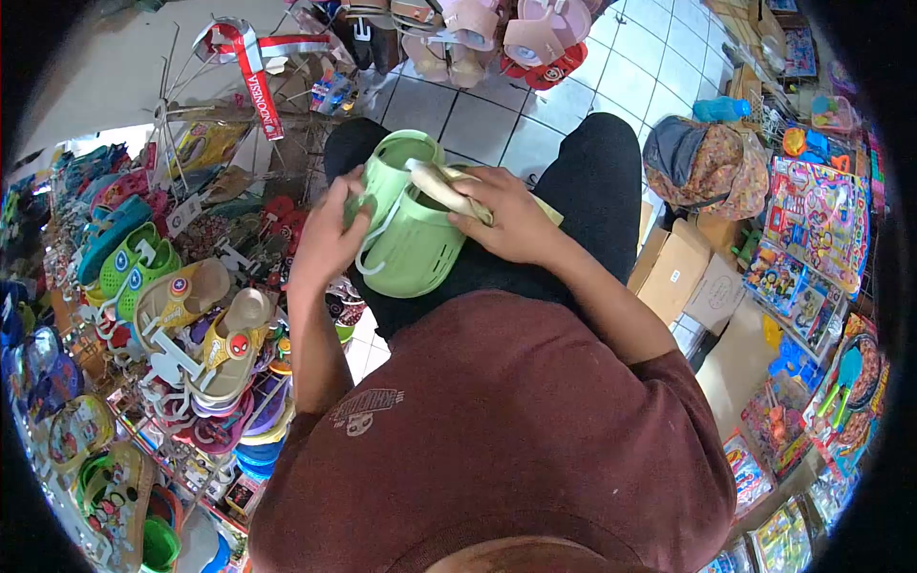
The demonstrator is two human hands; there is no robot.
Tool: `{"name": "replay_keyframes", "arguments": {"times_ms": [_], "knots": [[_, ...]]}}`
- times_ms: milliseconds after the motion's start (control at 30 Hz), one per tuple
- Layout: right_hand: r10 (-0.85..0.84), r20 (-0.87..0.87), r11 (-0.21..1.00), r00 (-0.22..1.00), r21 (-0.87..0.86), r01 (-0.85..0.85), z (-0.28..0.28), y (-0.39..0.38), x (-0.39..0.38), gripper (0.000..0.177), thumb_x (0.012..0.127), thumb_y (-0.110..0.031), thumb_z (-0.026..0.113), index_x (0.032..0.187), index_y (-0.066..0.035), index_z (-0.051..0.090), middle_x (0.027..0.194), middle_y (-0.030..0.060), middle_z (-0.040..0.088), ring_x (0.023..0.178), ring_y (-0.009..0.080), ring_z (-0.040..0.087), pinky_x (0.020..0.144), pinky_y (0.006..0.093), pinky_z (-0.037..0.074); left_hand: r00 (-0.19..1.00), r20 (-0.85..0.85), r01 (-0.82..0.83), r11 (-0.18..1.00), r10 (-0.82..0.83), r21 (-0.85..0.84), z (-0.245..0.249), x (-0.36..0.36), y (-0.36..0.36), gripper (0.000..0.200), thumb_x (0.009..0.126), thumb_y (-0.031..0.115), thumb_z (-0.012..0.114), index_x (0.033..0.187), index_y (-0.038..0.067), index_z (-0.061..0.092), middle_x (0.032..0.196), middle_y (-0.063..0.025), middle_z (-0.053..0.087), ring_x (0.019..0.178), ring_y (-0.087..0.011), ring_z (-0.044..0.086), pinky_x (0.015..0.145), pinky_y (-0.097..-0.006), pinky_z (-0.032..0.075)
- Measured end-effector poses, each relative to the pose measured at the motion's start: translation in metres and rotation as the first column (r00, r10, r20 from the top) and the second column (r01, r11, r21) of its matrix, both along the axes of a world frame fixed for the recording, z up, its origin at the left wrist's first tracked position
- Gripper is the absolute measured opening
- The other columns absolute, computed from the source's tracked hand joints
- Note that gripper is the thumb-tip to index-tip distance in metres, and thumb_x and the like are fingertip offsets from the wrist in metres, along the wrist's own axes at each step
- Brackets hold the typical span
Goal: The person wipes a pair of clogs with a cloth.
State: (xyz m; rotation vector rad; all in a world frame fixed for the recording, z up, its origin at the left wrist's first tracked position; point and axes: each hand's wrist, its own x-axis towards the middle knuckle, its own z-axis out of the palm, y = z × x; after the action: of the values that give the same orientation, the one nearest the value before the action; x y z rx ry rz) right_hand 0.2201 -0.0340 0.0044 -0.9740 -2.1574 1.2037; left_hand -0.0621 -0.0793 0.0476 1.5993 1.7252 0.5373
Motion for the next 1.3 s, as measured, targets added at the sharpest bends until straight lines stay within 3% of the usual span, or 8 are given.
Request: {"name": "replay_keyframes", "arguments": {"times_ms": [133, 267, 400, 600, 700, 733, 833, 1300], "knots": [[0.065, 0.080, 0.997, 0.995, 0.034, -0.068, -0.018, 0.000, 0.002, 0.056, 0.085, -0.043, 0.078, 0.127, -0.008, 0.066, 0.138, 0.0209, 0.057, 0.132, 0.0410, 0.049, 0.111, 0.0486, 0.037, 0.936, -0.319, 0.110, 0.984, -0.151, -0.143, 0.031, 0.012, 0.024, 0.058, 0.086, 0.045, 0.074, 0.136, 0.019, 0.060, 0.124, -0.0157, 0.060, 0.114, -0.0373, 0.056, 0.101, -0.0478, 0.042], [0.113, 0.019, 0.992, 0.993, -0.065, -0.112, -0.033, 0.014, 0.004, 0.053, 0.087, -0.045, 0.075, 0.126, -0.010, 0.067, 0.141, 0.0189, 0.056, 0.133, 0.0412, 0.048, 0.111, 0.0501, 0.036, 0.845, -0.426, 0.475, 0.820, -0.324, 0.319, -0.003, 0.004, 0.048, 0.060, 0.075, 0.052, 0.082, 0.110, 0.005, 0.070, 0.125, -0.0163, 0.062, 0.117, -0.0370, 0.057, 0.101, -0.0491, 0.043], [0.115, -0.026, 0.991, 0.993, -0.065, -0.116, -0.032, 0.018, 0.008, 0.047, 0.091, -0.035, 0.074, 0.127, -0.006, 0.067, 0.143, 0.0230, 0.052, 0.136, 0.0408, 0.046, 0.114, 0.0462, 0.035, 0.912, -0.163, 0.383, 0.924, -0.377, 0.008, 0.011, 0.005, 0.055, 0.060, 0.063, 0.048, 0.092, 0.090, 0.000, 0.068, 0.092, -0.0179, 0.070, 0.087, -0.0374, 0.067, 0.078, -0.0446, 0.053], [0.062, -0.117, 0.991, 0.991, -0.110, -0.075, -0.050, 0.029, 0.003, 0.045, 0.096, -0.030, 0.068, 0.133, -0.006, 0.063, 0.146, 0.0251, 0.048, 0.138, 0.0413, 0.043, 0.116, 0.0460, 0.034, 0.970, -0.111, 0.177, 0.939, -0.218, -0.296, 0.033, 0.016, 0.045, 0.065, 0.064, 0.048, 0.091, 0.101, 0.000, 0.067, 0.090, -0.0167, 0.066, 0.093, -0.0352, 0.068, 0.079, -0.0448, 0.052], [0.126, -0.146, 0.989, 0.981, -0.065, -0.136, -0.052, 0.038, -0.005, 0.047, 0.097, -0.029, 0.065, 0.139, -0.007, 0.059, 0.146, 0.0246, 0.048, 0.137, 0.0417, 0.043, 0.116, 0.0464, 0.033, 0.972, -0.178, 0.153, 0.988, -0.157, -0.034, 0.025, 0.029, 0.032, 0.072, 0.064, 0.043, 0.092, 0.116, 0.000, 0.065, 0.104, -0.0164, 0.064, 0.104, -0.0329, 0.065, 0.092, -0.0423, 0.051], [0.150, -0.130, 0.986, 0.980, -0.052, -0.158, -0.050, 0.040, -0.007, 0.048, 0.097, -0.028, 0.065, 0.140, -0.007, 0.058, 0.146, 0.0245, 0.047, 0.137, 0.0418, 0.043, 0.116, 0.0463, 0.032, 0.952, -0.218, 0.176, 0.967, -0.214, -0.183, 0.027, 0.030, 0.033, 0.085, 0.064, 0.050, 0.089, 0.129, 0.001, 0.065, 0.117, -0.0194, 0.060, 0.113, -0.0370, 0.060, 0.100, -0.0430, 0.049], [0.150, -0.127, 0.986, 0.981, -0.050, -0.157, -0.047, 0.037, -0.010, 0.047, 0.098, -0.027, 0.065, 0.140, -0.007, 0.058, 0.147, 0.0241, 0.047, 0.136, 0.0420, 0.043, 0.116, 0.0463, 0.032, 0.816, -0.490, 0.276, 0.951, -0.308, -0.137, 0.035, 0.040, 0.032, 0.091, 0.063, 0.056, 0.087, 0.132, 0.002, 0.065, 0.114, -0.0199, 0.062, 0.110, -0.0399, 0.062, 0.099, -0.0452, 0.050], [0.058, -0.139, 0.998, 0.989, 0.008, -0.058, -0.052, 0.022, -0.012, 0.049, 0.099, -0.025, 0.064, 0.144, -0.010, 0.054, 0.147, 0.0244, 0.045, 0.136, 0.0436, 0.043, 0.115, 0.0468, 0.033, 0.923, -0.343, 0.183, 0.983, -0.176, -0.013, 0.026, 0.048, 0.011, 0.066, 0.076, 0.055, 0.080, 0.106, -0.004, 0.076, 0.097, -0.0191, 0.062, 0.091, -0.0360, 0.067, 0.082, -0.0456, 0.054]]}}
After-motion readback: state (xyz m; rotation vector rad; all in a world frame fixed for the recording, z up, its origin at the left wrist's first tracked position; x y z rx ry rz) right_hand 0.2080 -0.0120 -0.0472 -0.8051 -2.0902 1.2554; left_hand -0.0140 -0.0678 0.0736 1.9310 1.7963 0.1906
